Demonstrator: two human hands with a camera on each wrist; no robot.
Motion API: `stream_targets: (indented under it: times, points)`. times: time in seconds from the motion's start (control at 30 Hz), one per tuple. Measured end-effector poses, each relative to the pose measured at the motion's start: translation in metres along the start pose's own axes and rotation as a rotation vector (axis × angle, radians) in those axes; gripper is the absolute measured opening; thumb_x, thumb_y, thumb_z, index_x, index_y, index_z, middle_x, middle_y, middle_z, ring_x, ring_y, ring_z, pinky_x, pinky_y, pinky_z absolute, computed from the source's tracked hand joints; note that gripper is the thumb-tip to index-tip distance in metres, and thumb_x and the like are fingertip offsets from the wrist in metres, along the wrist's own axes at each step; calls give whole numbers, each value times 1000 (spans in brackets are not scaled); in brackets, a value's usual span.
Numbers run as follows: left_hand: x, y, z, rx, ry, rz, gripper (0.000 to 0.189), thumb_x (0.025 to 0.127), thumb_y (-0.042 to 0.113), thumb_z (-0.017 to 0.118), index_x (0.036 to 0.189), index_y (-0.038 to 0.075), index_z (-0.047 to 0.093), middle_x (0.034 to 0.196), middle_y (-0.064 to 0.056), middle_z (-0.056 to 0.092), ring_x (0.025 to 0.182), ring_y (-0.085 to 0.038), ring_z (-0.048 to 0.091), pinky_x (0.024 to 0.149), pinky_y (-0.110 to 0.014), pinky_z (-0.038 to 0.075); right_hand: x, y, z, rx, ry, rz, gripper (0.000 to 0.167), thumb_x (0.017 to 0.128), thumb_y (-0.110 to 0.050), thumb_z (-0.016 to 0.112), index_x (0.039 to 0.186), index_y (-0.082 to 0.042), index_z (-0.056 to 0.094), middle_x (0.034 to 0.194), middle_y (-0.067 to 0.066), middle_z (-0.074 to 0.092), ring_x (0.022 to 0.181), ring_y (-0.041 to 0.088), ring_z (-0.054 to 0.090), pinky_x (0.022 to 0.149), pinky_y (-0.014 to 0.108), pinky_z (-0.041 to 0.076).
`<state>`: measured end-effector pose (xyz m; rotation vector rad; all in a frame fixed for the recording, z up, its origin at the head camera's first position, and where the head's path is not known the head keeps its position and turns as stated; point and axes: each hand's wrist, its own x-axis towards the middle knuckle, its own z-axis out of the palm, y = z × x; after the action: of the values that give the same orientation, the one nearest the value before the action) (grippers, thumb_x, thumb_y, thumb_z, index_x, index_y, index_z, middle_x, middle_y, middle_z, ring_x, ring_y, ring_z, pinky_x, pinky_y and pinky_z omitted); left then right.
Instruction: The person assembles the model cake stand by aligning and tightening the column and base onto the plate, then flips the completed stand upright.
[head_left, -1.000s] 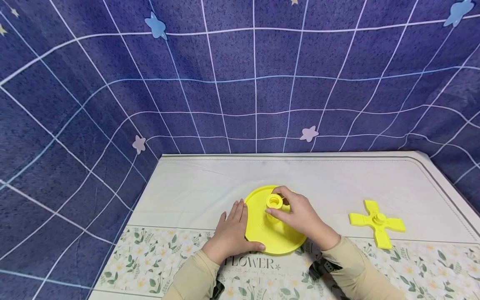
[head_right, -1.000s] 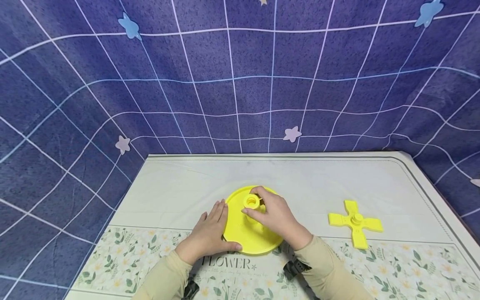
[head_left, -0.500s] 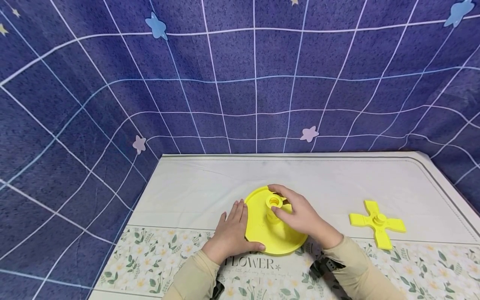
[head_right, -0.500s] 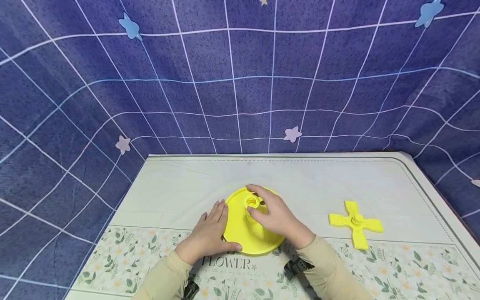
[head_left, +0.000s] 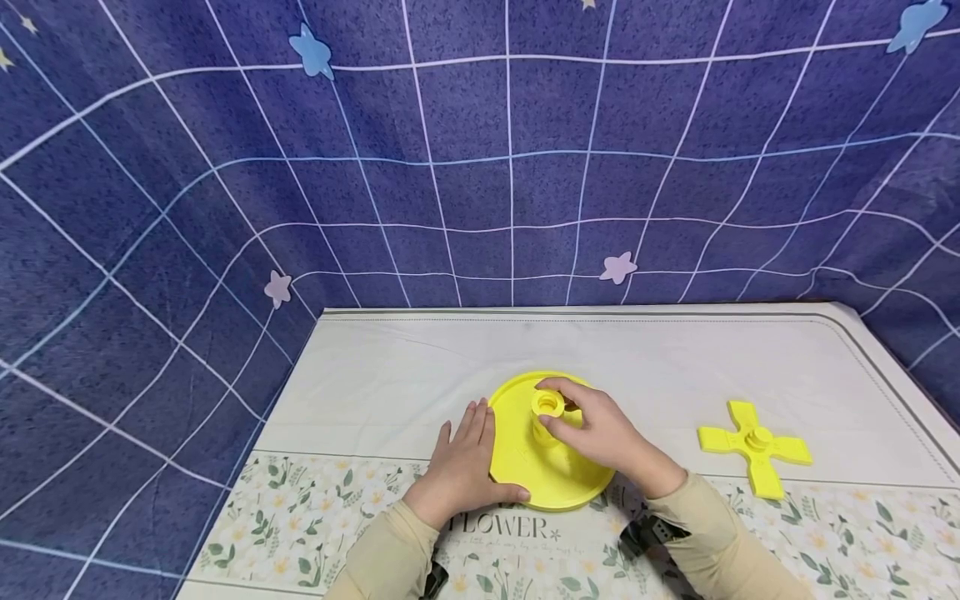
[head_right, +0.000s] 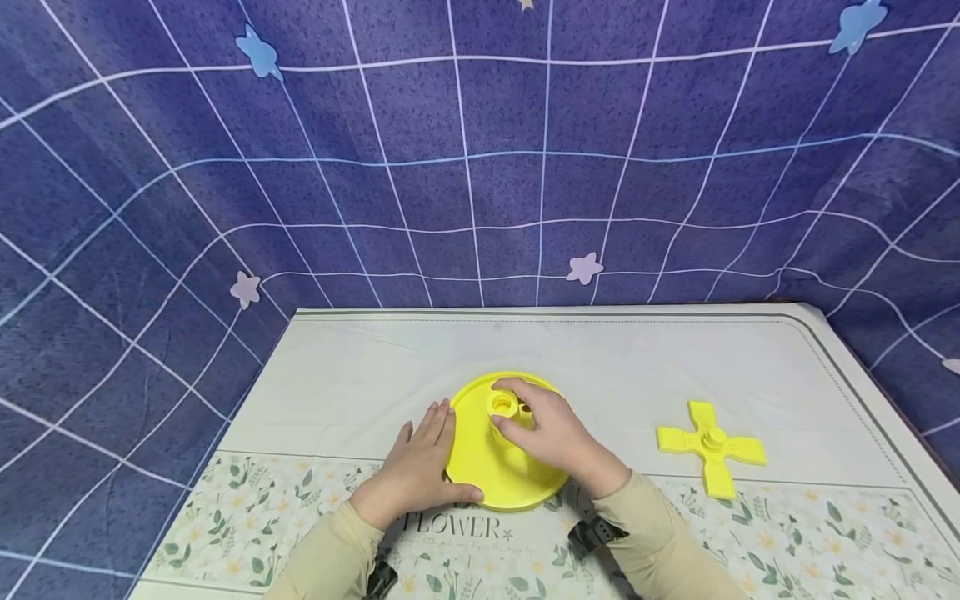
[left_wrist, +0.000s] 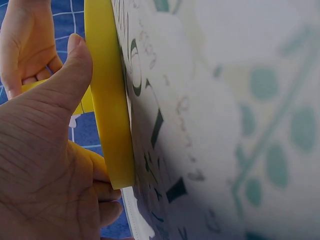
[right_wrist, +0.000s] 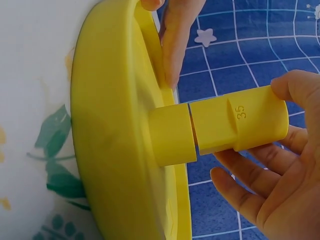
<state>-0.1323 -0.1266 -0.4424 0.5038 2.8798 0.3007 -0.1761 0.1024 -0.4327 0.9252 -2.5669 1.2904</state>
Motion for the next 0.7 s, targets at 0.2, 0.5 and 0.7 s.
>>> stream_targets:
  times: [0.2, 0.5, 0.7]
  points:
    - [0, 0, -1, 0, -11, -2, 125, 73, 78, 62, 153, -6, 16, 161, -20, 8, 148, -33, 7, 113, -61, 16, -1, -3, 0, -11, 16, 34, 40, 89, -25, 71, 124, -11, 59, 111, 0, 67, 93, 15, 63, 83, 41, 53]
    - [1, 0, 1, 9, -10, -8, 126, 72, 79, 61, 153, -5, 15, 161, -20, 8, 148, -32, 7, 113, -60, 16, -3, -3, 3, -61, 64, 42, 37, 87, -29, 74, 117, -16, 56, 100, -3, 67, 88, 15, 62, 78, 38, 52]
    - [1, 0, 1, 14, -9, -5, 126, 72, 79, 61, 153, -6, 16, 161, -21, 8, 148, -32, 7, 114, -58, 17, -3, -2, 6, -101, 86, 59, 38, 87, -31, 74, 117, -17, 55, 98, -1, 67, 86, 17, 62, 76, 37, 52]
